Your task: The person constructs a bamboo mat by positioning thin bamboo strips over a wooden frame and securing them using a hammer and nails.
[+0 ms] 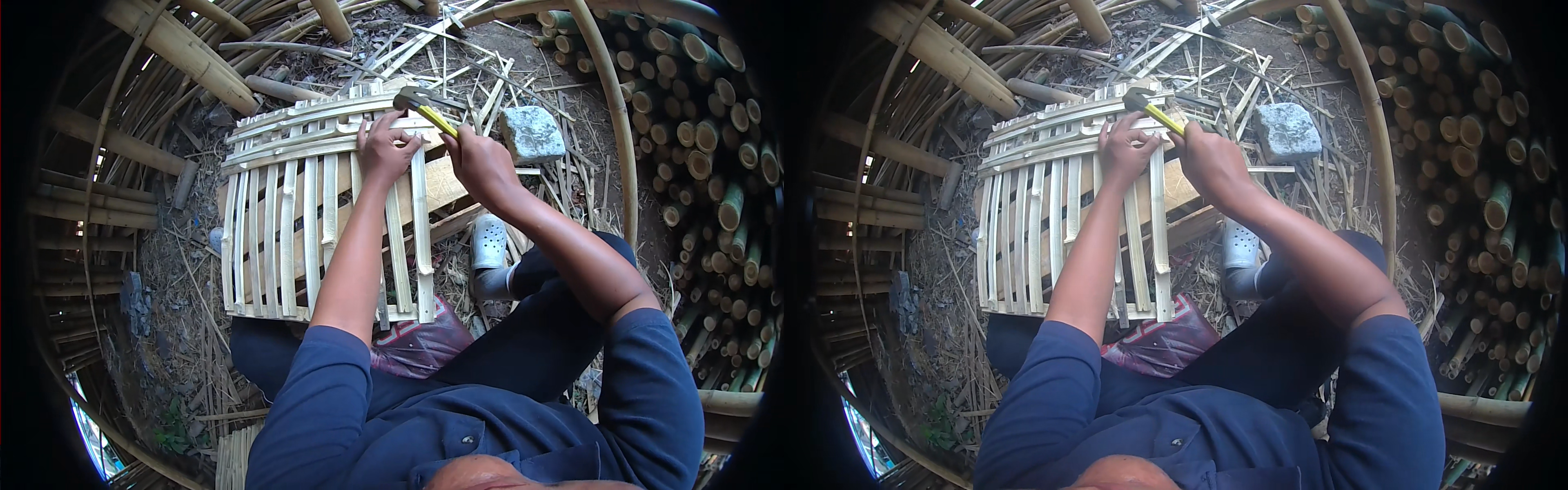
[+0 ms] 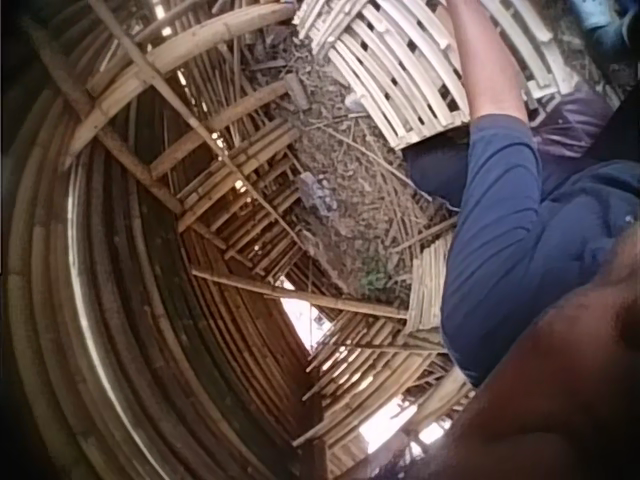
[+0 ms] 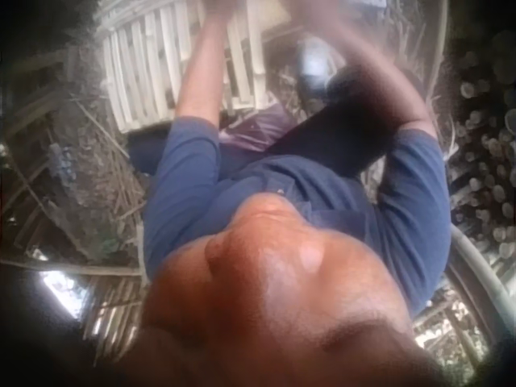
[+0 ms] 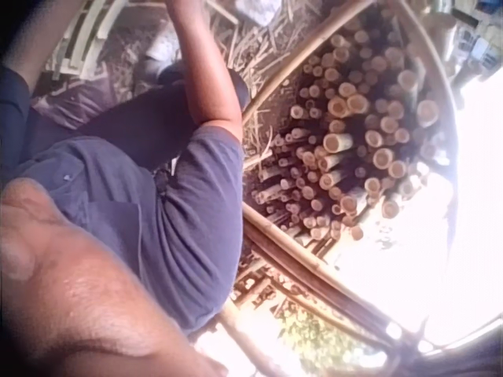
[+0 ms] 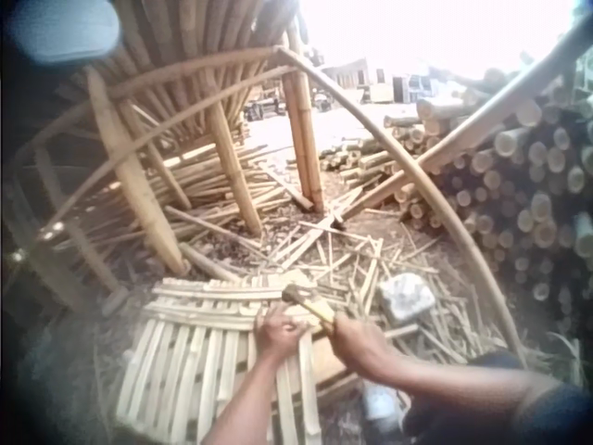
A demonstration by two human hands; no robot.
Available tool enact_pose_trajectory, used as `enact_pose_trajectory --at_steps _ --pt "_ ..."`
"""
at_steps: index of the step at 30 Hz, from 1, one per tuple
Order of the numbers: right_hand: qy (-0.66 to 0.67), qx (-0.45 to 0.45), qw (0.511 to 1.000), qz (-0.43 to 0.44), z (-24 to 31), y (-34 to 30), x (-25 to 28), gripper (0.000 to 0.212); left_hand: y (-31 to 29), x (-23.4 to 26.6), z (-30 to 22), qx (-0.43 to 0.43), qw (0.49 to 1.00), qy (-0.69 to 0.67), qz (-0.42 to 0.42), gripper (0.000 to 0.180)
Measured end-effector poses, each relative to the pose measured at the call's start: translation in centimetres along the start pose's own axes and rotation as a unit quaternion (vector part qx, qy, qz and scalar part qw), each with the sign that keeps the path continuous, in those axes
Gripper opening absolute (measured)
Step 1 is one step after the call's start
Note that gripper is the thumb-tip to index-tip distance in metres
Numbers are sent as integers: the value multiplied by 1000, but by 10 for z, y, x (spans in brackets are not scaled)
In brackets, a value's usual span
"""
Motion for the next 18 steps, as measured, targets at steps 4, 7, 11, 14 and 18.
enact_pose_trajectory --at_steps 4,7,11,14,18 --pt "-30 33 999 -28 -8 0 -12 40 2 -3 -3 -24 1000 14 11 28" --pt "-41 -4 998 43 -13 2 -28 42 3 0 -1 -18 1000 24 -3 26" --pt "-20 -23 999 37 -20 3 -26 45 2 -1 1 -17 999 30 -3 24" --pt "-28 -35 998 49 -20 1 -26 44 2 0 1 -19 999 27 -4 24" --pt "-38 -9 998 40 -18 0 -25 42 2 -2 0 -21 1000 21 0 22"
Point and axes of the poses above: each hand's wrist, its own y-axis towards the middle knuckle, its own x-axis out of the back of the hand, z = x × y, the point moved 9 cm from there along y, towards the middle knuckle, and after that the axes turned 15 degrees about -y, right-handed, at the moved point
